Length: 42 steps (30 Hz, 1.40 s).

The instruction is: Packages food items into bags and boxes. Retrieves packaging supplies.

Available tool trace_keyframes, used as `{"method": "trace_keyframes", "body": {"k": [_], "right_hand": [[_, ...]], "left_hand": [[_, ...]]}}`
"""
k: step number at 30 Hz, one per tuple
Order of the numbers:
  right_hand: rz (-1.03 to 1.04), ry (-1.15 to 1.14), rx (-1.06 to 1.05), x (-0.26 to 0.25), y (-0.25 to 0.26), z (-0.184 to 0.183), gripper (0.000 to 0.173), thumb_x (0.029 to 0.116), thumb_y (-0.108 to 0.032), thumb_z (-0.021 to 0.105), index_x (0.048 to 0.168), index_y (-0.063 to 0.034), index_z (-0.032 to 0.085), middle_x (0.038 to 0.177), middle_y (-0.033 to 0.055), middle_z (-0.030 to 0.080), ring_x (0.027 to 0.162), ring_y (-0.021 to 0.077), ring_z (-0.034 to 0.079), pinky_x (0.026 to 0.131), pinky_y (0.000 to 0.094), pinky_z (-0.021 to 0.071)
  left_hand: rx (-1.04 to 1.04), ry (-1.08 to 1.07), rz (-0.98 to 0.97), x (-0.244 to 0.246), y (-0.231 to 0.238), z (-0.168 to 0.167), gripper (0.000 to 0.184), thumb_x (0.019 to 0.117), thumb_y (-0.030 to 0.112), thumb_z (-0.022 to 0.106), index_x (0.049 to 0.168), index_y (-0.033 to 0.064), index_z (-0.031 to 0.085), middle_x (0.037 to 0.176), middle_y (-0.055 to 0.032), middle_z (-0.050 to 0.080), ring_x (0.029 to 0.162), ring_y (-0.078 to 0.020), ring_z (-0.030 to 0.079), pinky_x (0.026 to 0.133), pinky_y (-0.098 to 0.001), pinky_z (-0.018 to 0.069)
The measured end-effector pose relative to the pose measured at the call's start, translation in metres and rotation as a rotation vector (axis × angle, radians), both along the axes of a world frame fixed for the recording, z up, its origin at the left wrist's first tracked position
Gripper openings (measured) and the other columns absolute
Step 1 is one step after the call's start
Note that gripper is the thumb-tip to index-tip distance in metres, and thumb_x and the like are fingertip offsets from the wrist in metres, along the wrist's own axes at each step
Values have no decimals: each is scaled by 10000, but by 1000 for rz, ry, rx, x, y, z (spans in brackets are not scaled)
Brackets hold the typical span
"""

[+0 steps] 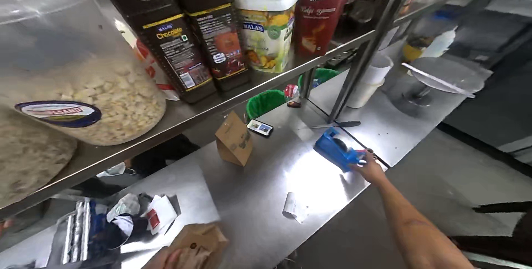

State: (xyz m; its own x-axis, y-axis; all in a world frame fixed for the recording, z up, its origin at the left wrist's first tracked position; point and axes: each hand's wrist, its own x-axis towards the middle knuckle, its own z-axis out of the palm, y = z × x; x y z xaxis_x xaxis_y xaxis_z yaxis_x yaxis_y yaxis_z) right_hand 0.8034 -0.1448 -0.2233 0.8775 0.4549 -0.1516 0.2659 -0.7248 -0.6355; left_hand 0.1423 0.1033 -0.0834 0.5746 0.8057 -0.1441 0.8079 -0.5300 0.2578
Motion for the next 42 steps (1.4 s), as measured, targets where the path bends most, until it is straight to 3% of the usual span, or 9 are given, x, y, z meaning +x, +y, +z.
{"method": "trace_keyframes", "body": {"k": [3, 6, 9, 16, 20, 24, 31, 35, 42], "right_hand": [[20, -74, -37, -26, 14, -5, 728, 810, -355, 878, 1346, 16, 555, 1177, 298, 658, 1021, 469, 670, 889, 701, 509], [-32, -190, -4, -71, 26, -9, 635, 800, -376, 848, 1233, 25, 612, 1115, 291, 666, 993, 485, 665, 808, 714, 512], [-76, -182, 54, -92, 34, -15, 731, 825, -361, 822, 1381, 19, 539, 1305, 351, 568, 1172, 534, 586, 927, 727, 474], [-72, -218, 43, -120, 28, -22, 651, 806, -411, 835, 1232, 38, 630, 1196, 333, 628, 1100, 525, 619, 885, 729, 479], [-38, -29, 98, -137, 14, -12, 695, 851, -432, 816, 1315, 37, 596, 1259, 371, 569, 1114, 523, 590, 923, 683, 478], [-62, 460, 20, -116, 37, 27, 633, 1048, -559, 487, 1292, 4, 642, 1288, 262, 628, 1171, 424, 589, 962, 655, 447], [-265, 641, 270, -125, -2, 30, 454, 1073, -371, 515, 1376, -36, 561, 1337, 154, 624, 1192, 337, 612, 907, 573, 529], [-460, 483, 502, -175, -20, 13, 394, 1098, -330, 478, 1226, 21, 602, 981, 95, 655, 767, 159, 652, 713, 351, 585], [-392, 458, 724, -197, -40, -16, 388, 1101, -200, 399, 1295, 82, 582, 1119, 146, 711, 958, 182, 724, 875, 354, 610]], "left_hand": [[-95, 31, 121, 30, 2, 13, 485, 1109, 336, 409, 1148, -75, 663, 1078, -267, 700, 1042, -410, 692, 930, -566, 524], [168, -141, 15, 24, 7, -23, 387, 1065, 310, 501, 1002, -21, 693, 890, -196, 698, 771, -357, 715, 667, -541, 593], [114, -8, 87, 28, -2, -22, 424, 1086, 352, 441, 1252, 28, 658, 1081, -196, 721, 884, -377, 737, 740, -575, 600], [78, -21, -2, 19, 4, -28, 444, 1095, 398, 410, 1185, 26, 635, 1077, -174, 698, 856, -333, 729, 722, -510, 608], [39, -72, -31, 19, 7, -27, 454, 1090, 416, 417, 1183, 25, 629, 1070, -174, 696, 847, -333, 729, 717, -513, 607], [13, 7, -18, 22, 6, -24, 475, 1090, 424, 383, 1226, 27, 605, 1055, -170, 700, 856, -341, 728, 735, -522, 599], [92, -23, -71, 16, 5, -28, 394, 1027, 278, 433, 1243, -11, 590, 1024, -195, 707, 798, -366, 731, 671, -531, 598], [81, -23, -65, 18, 6, -29, 378, 1025, 267, 439, 1222, -15, 597, 1014, -193, 702, 800, -368, 727, 674, -527, 594], [102, -49, -73, 15, 7, -33, 424, 1028, 295, 427, 1263, -17, 590, 1027, -206, 705, 805, -381, 725, 677, -548, 592]]}}
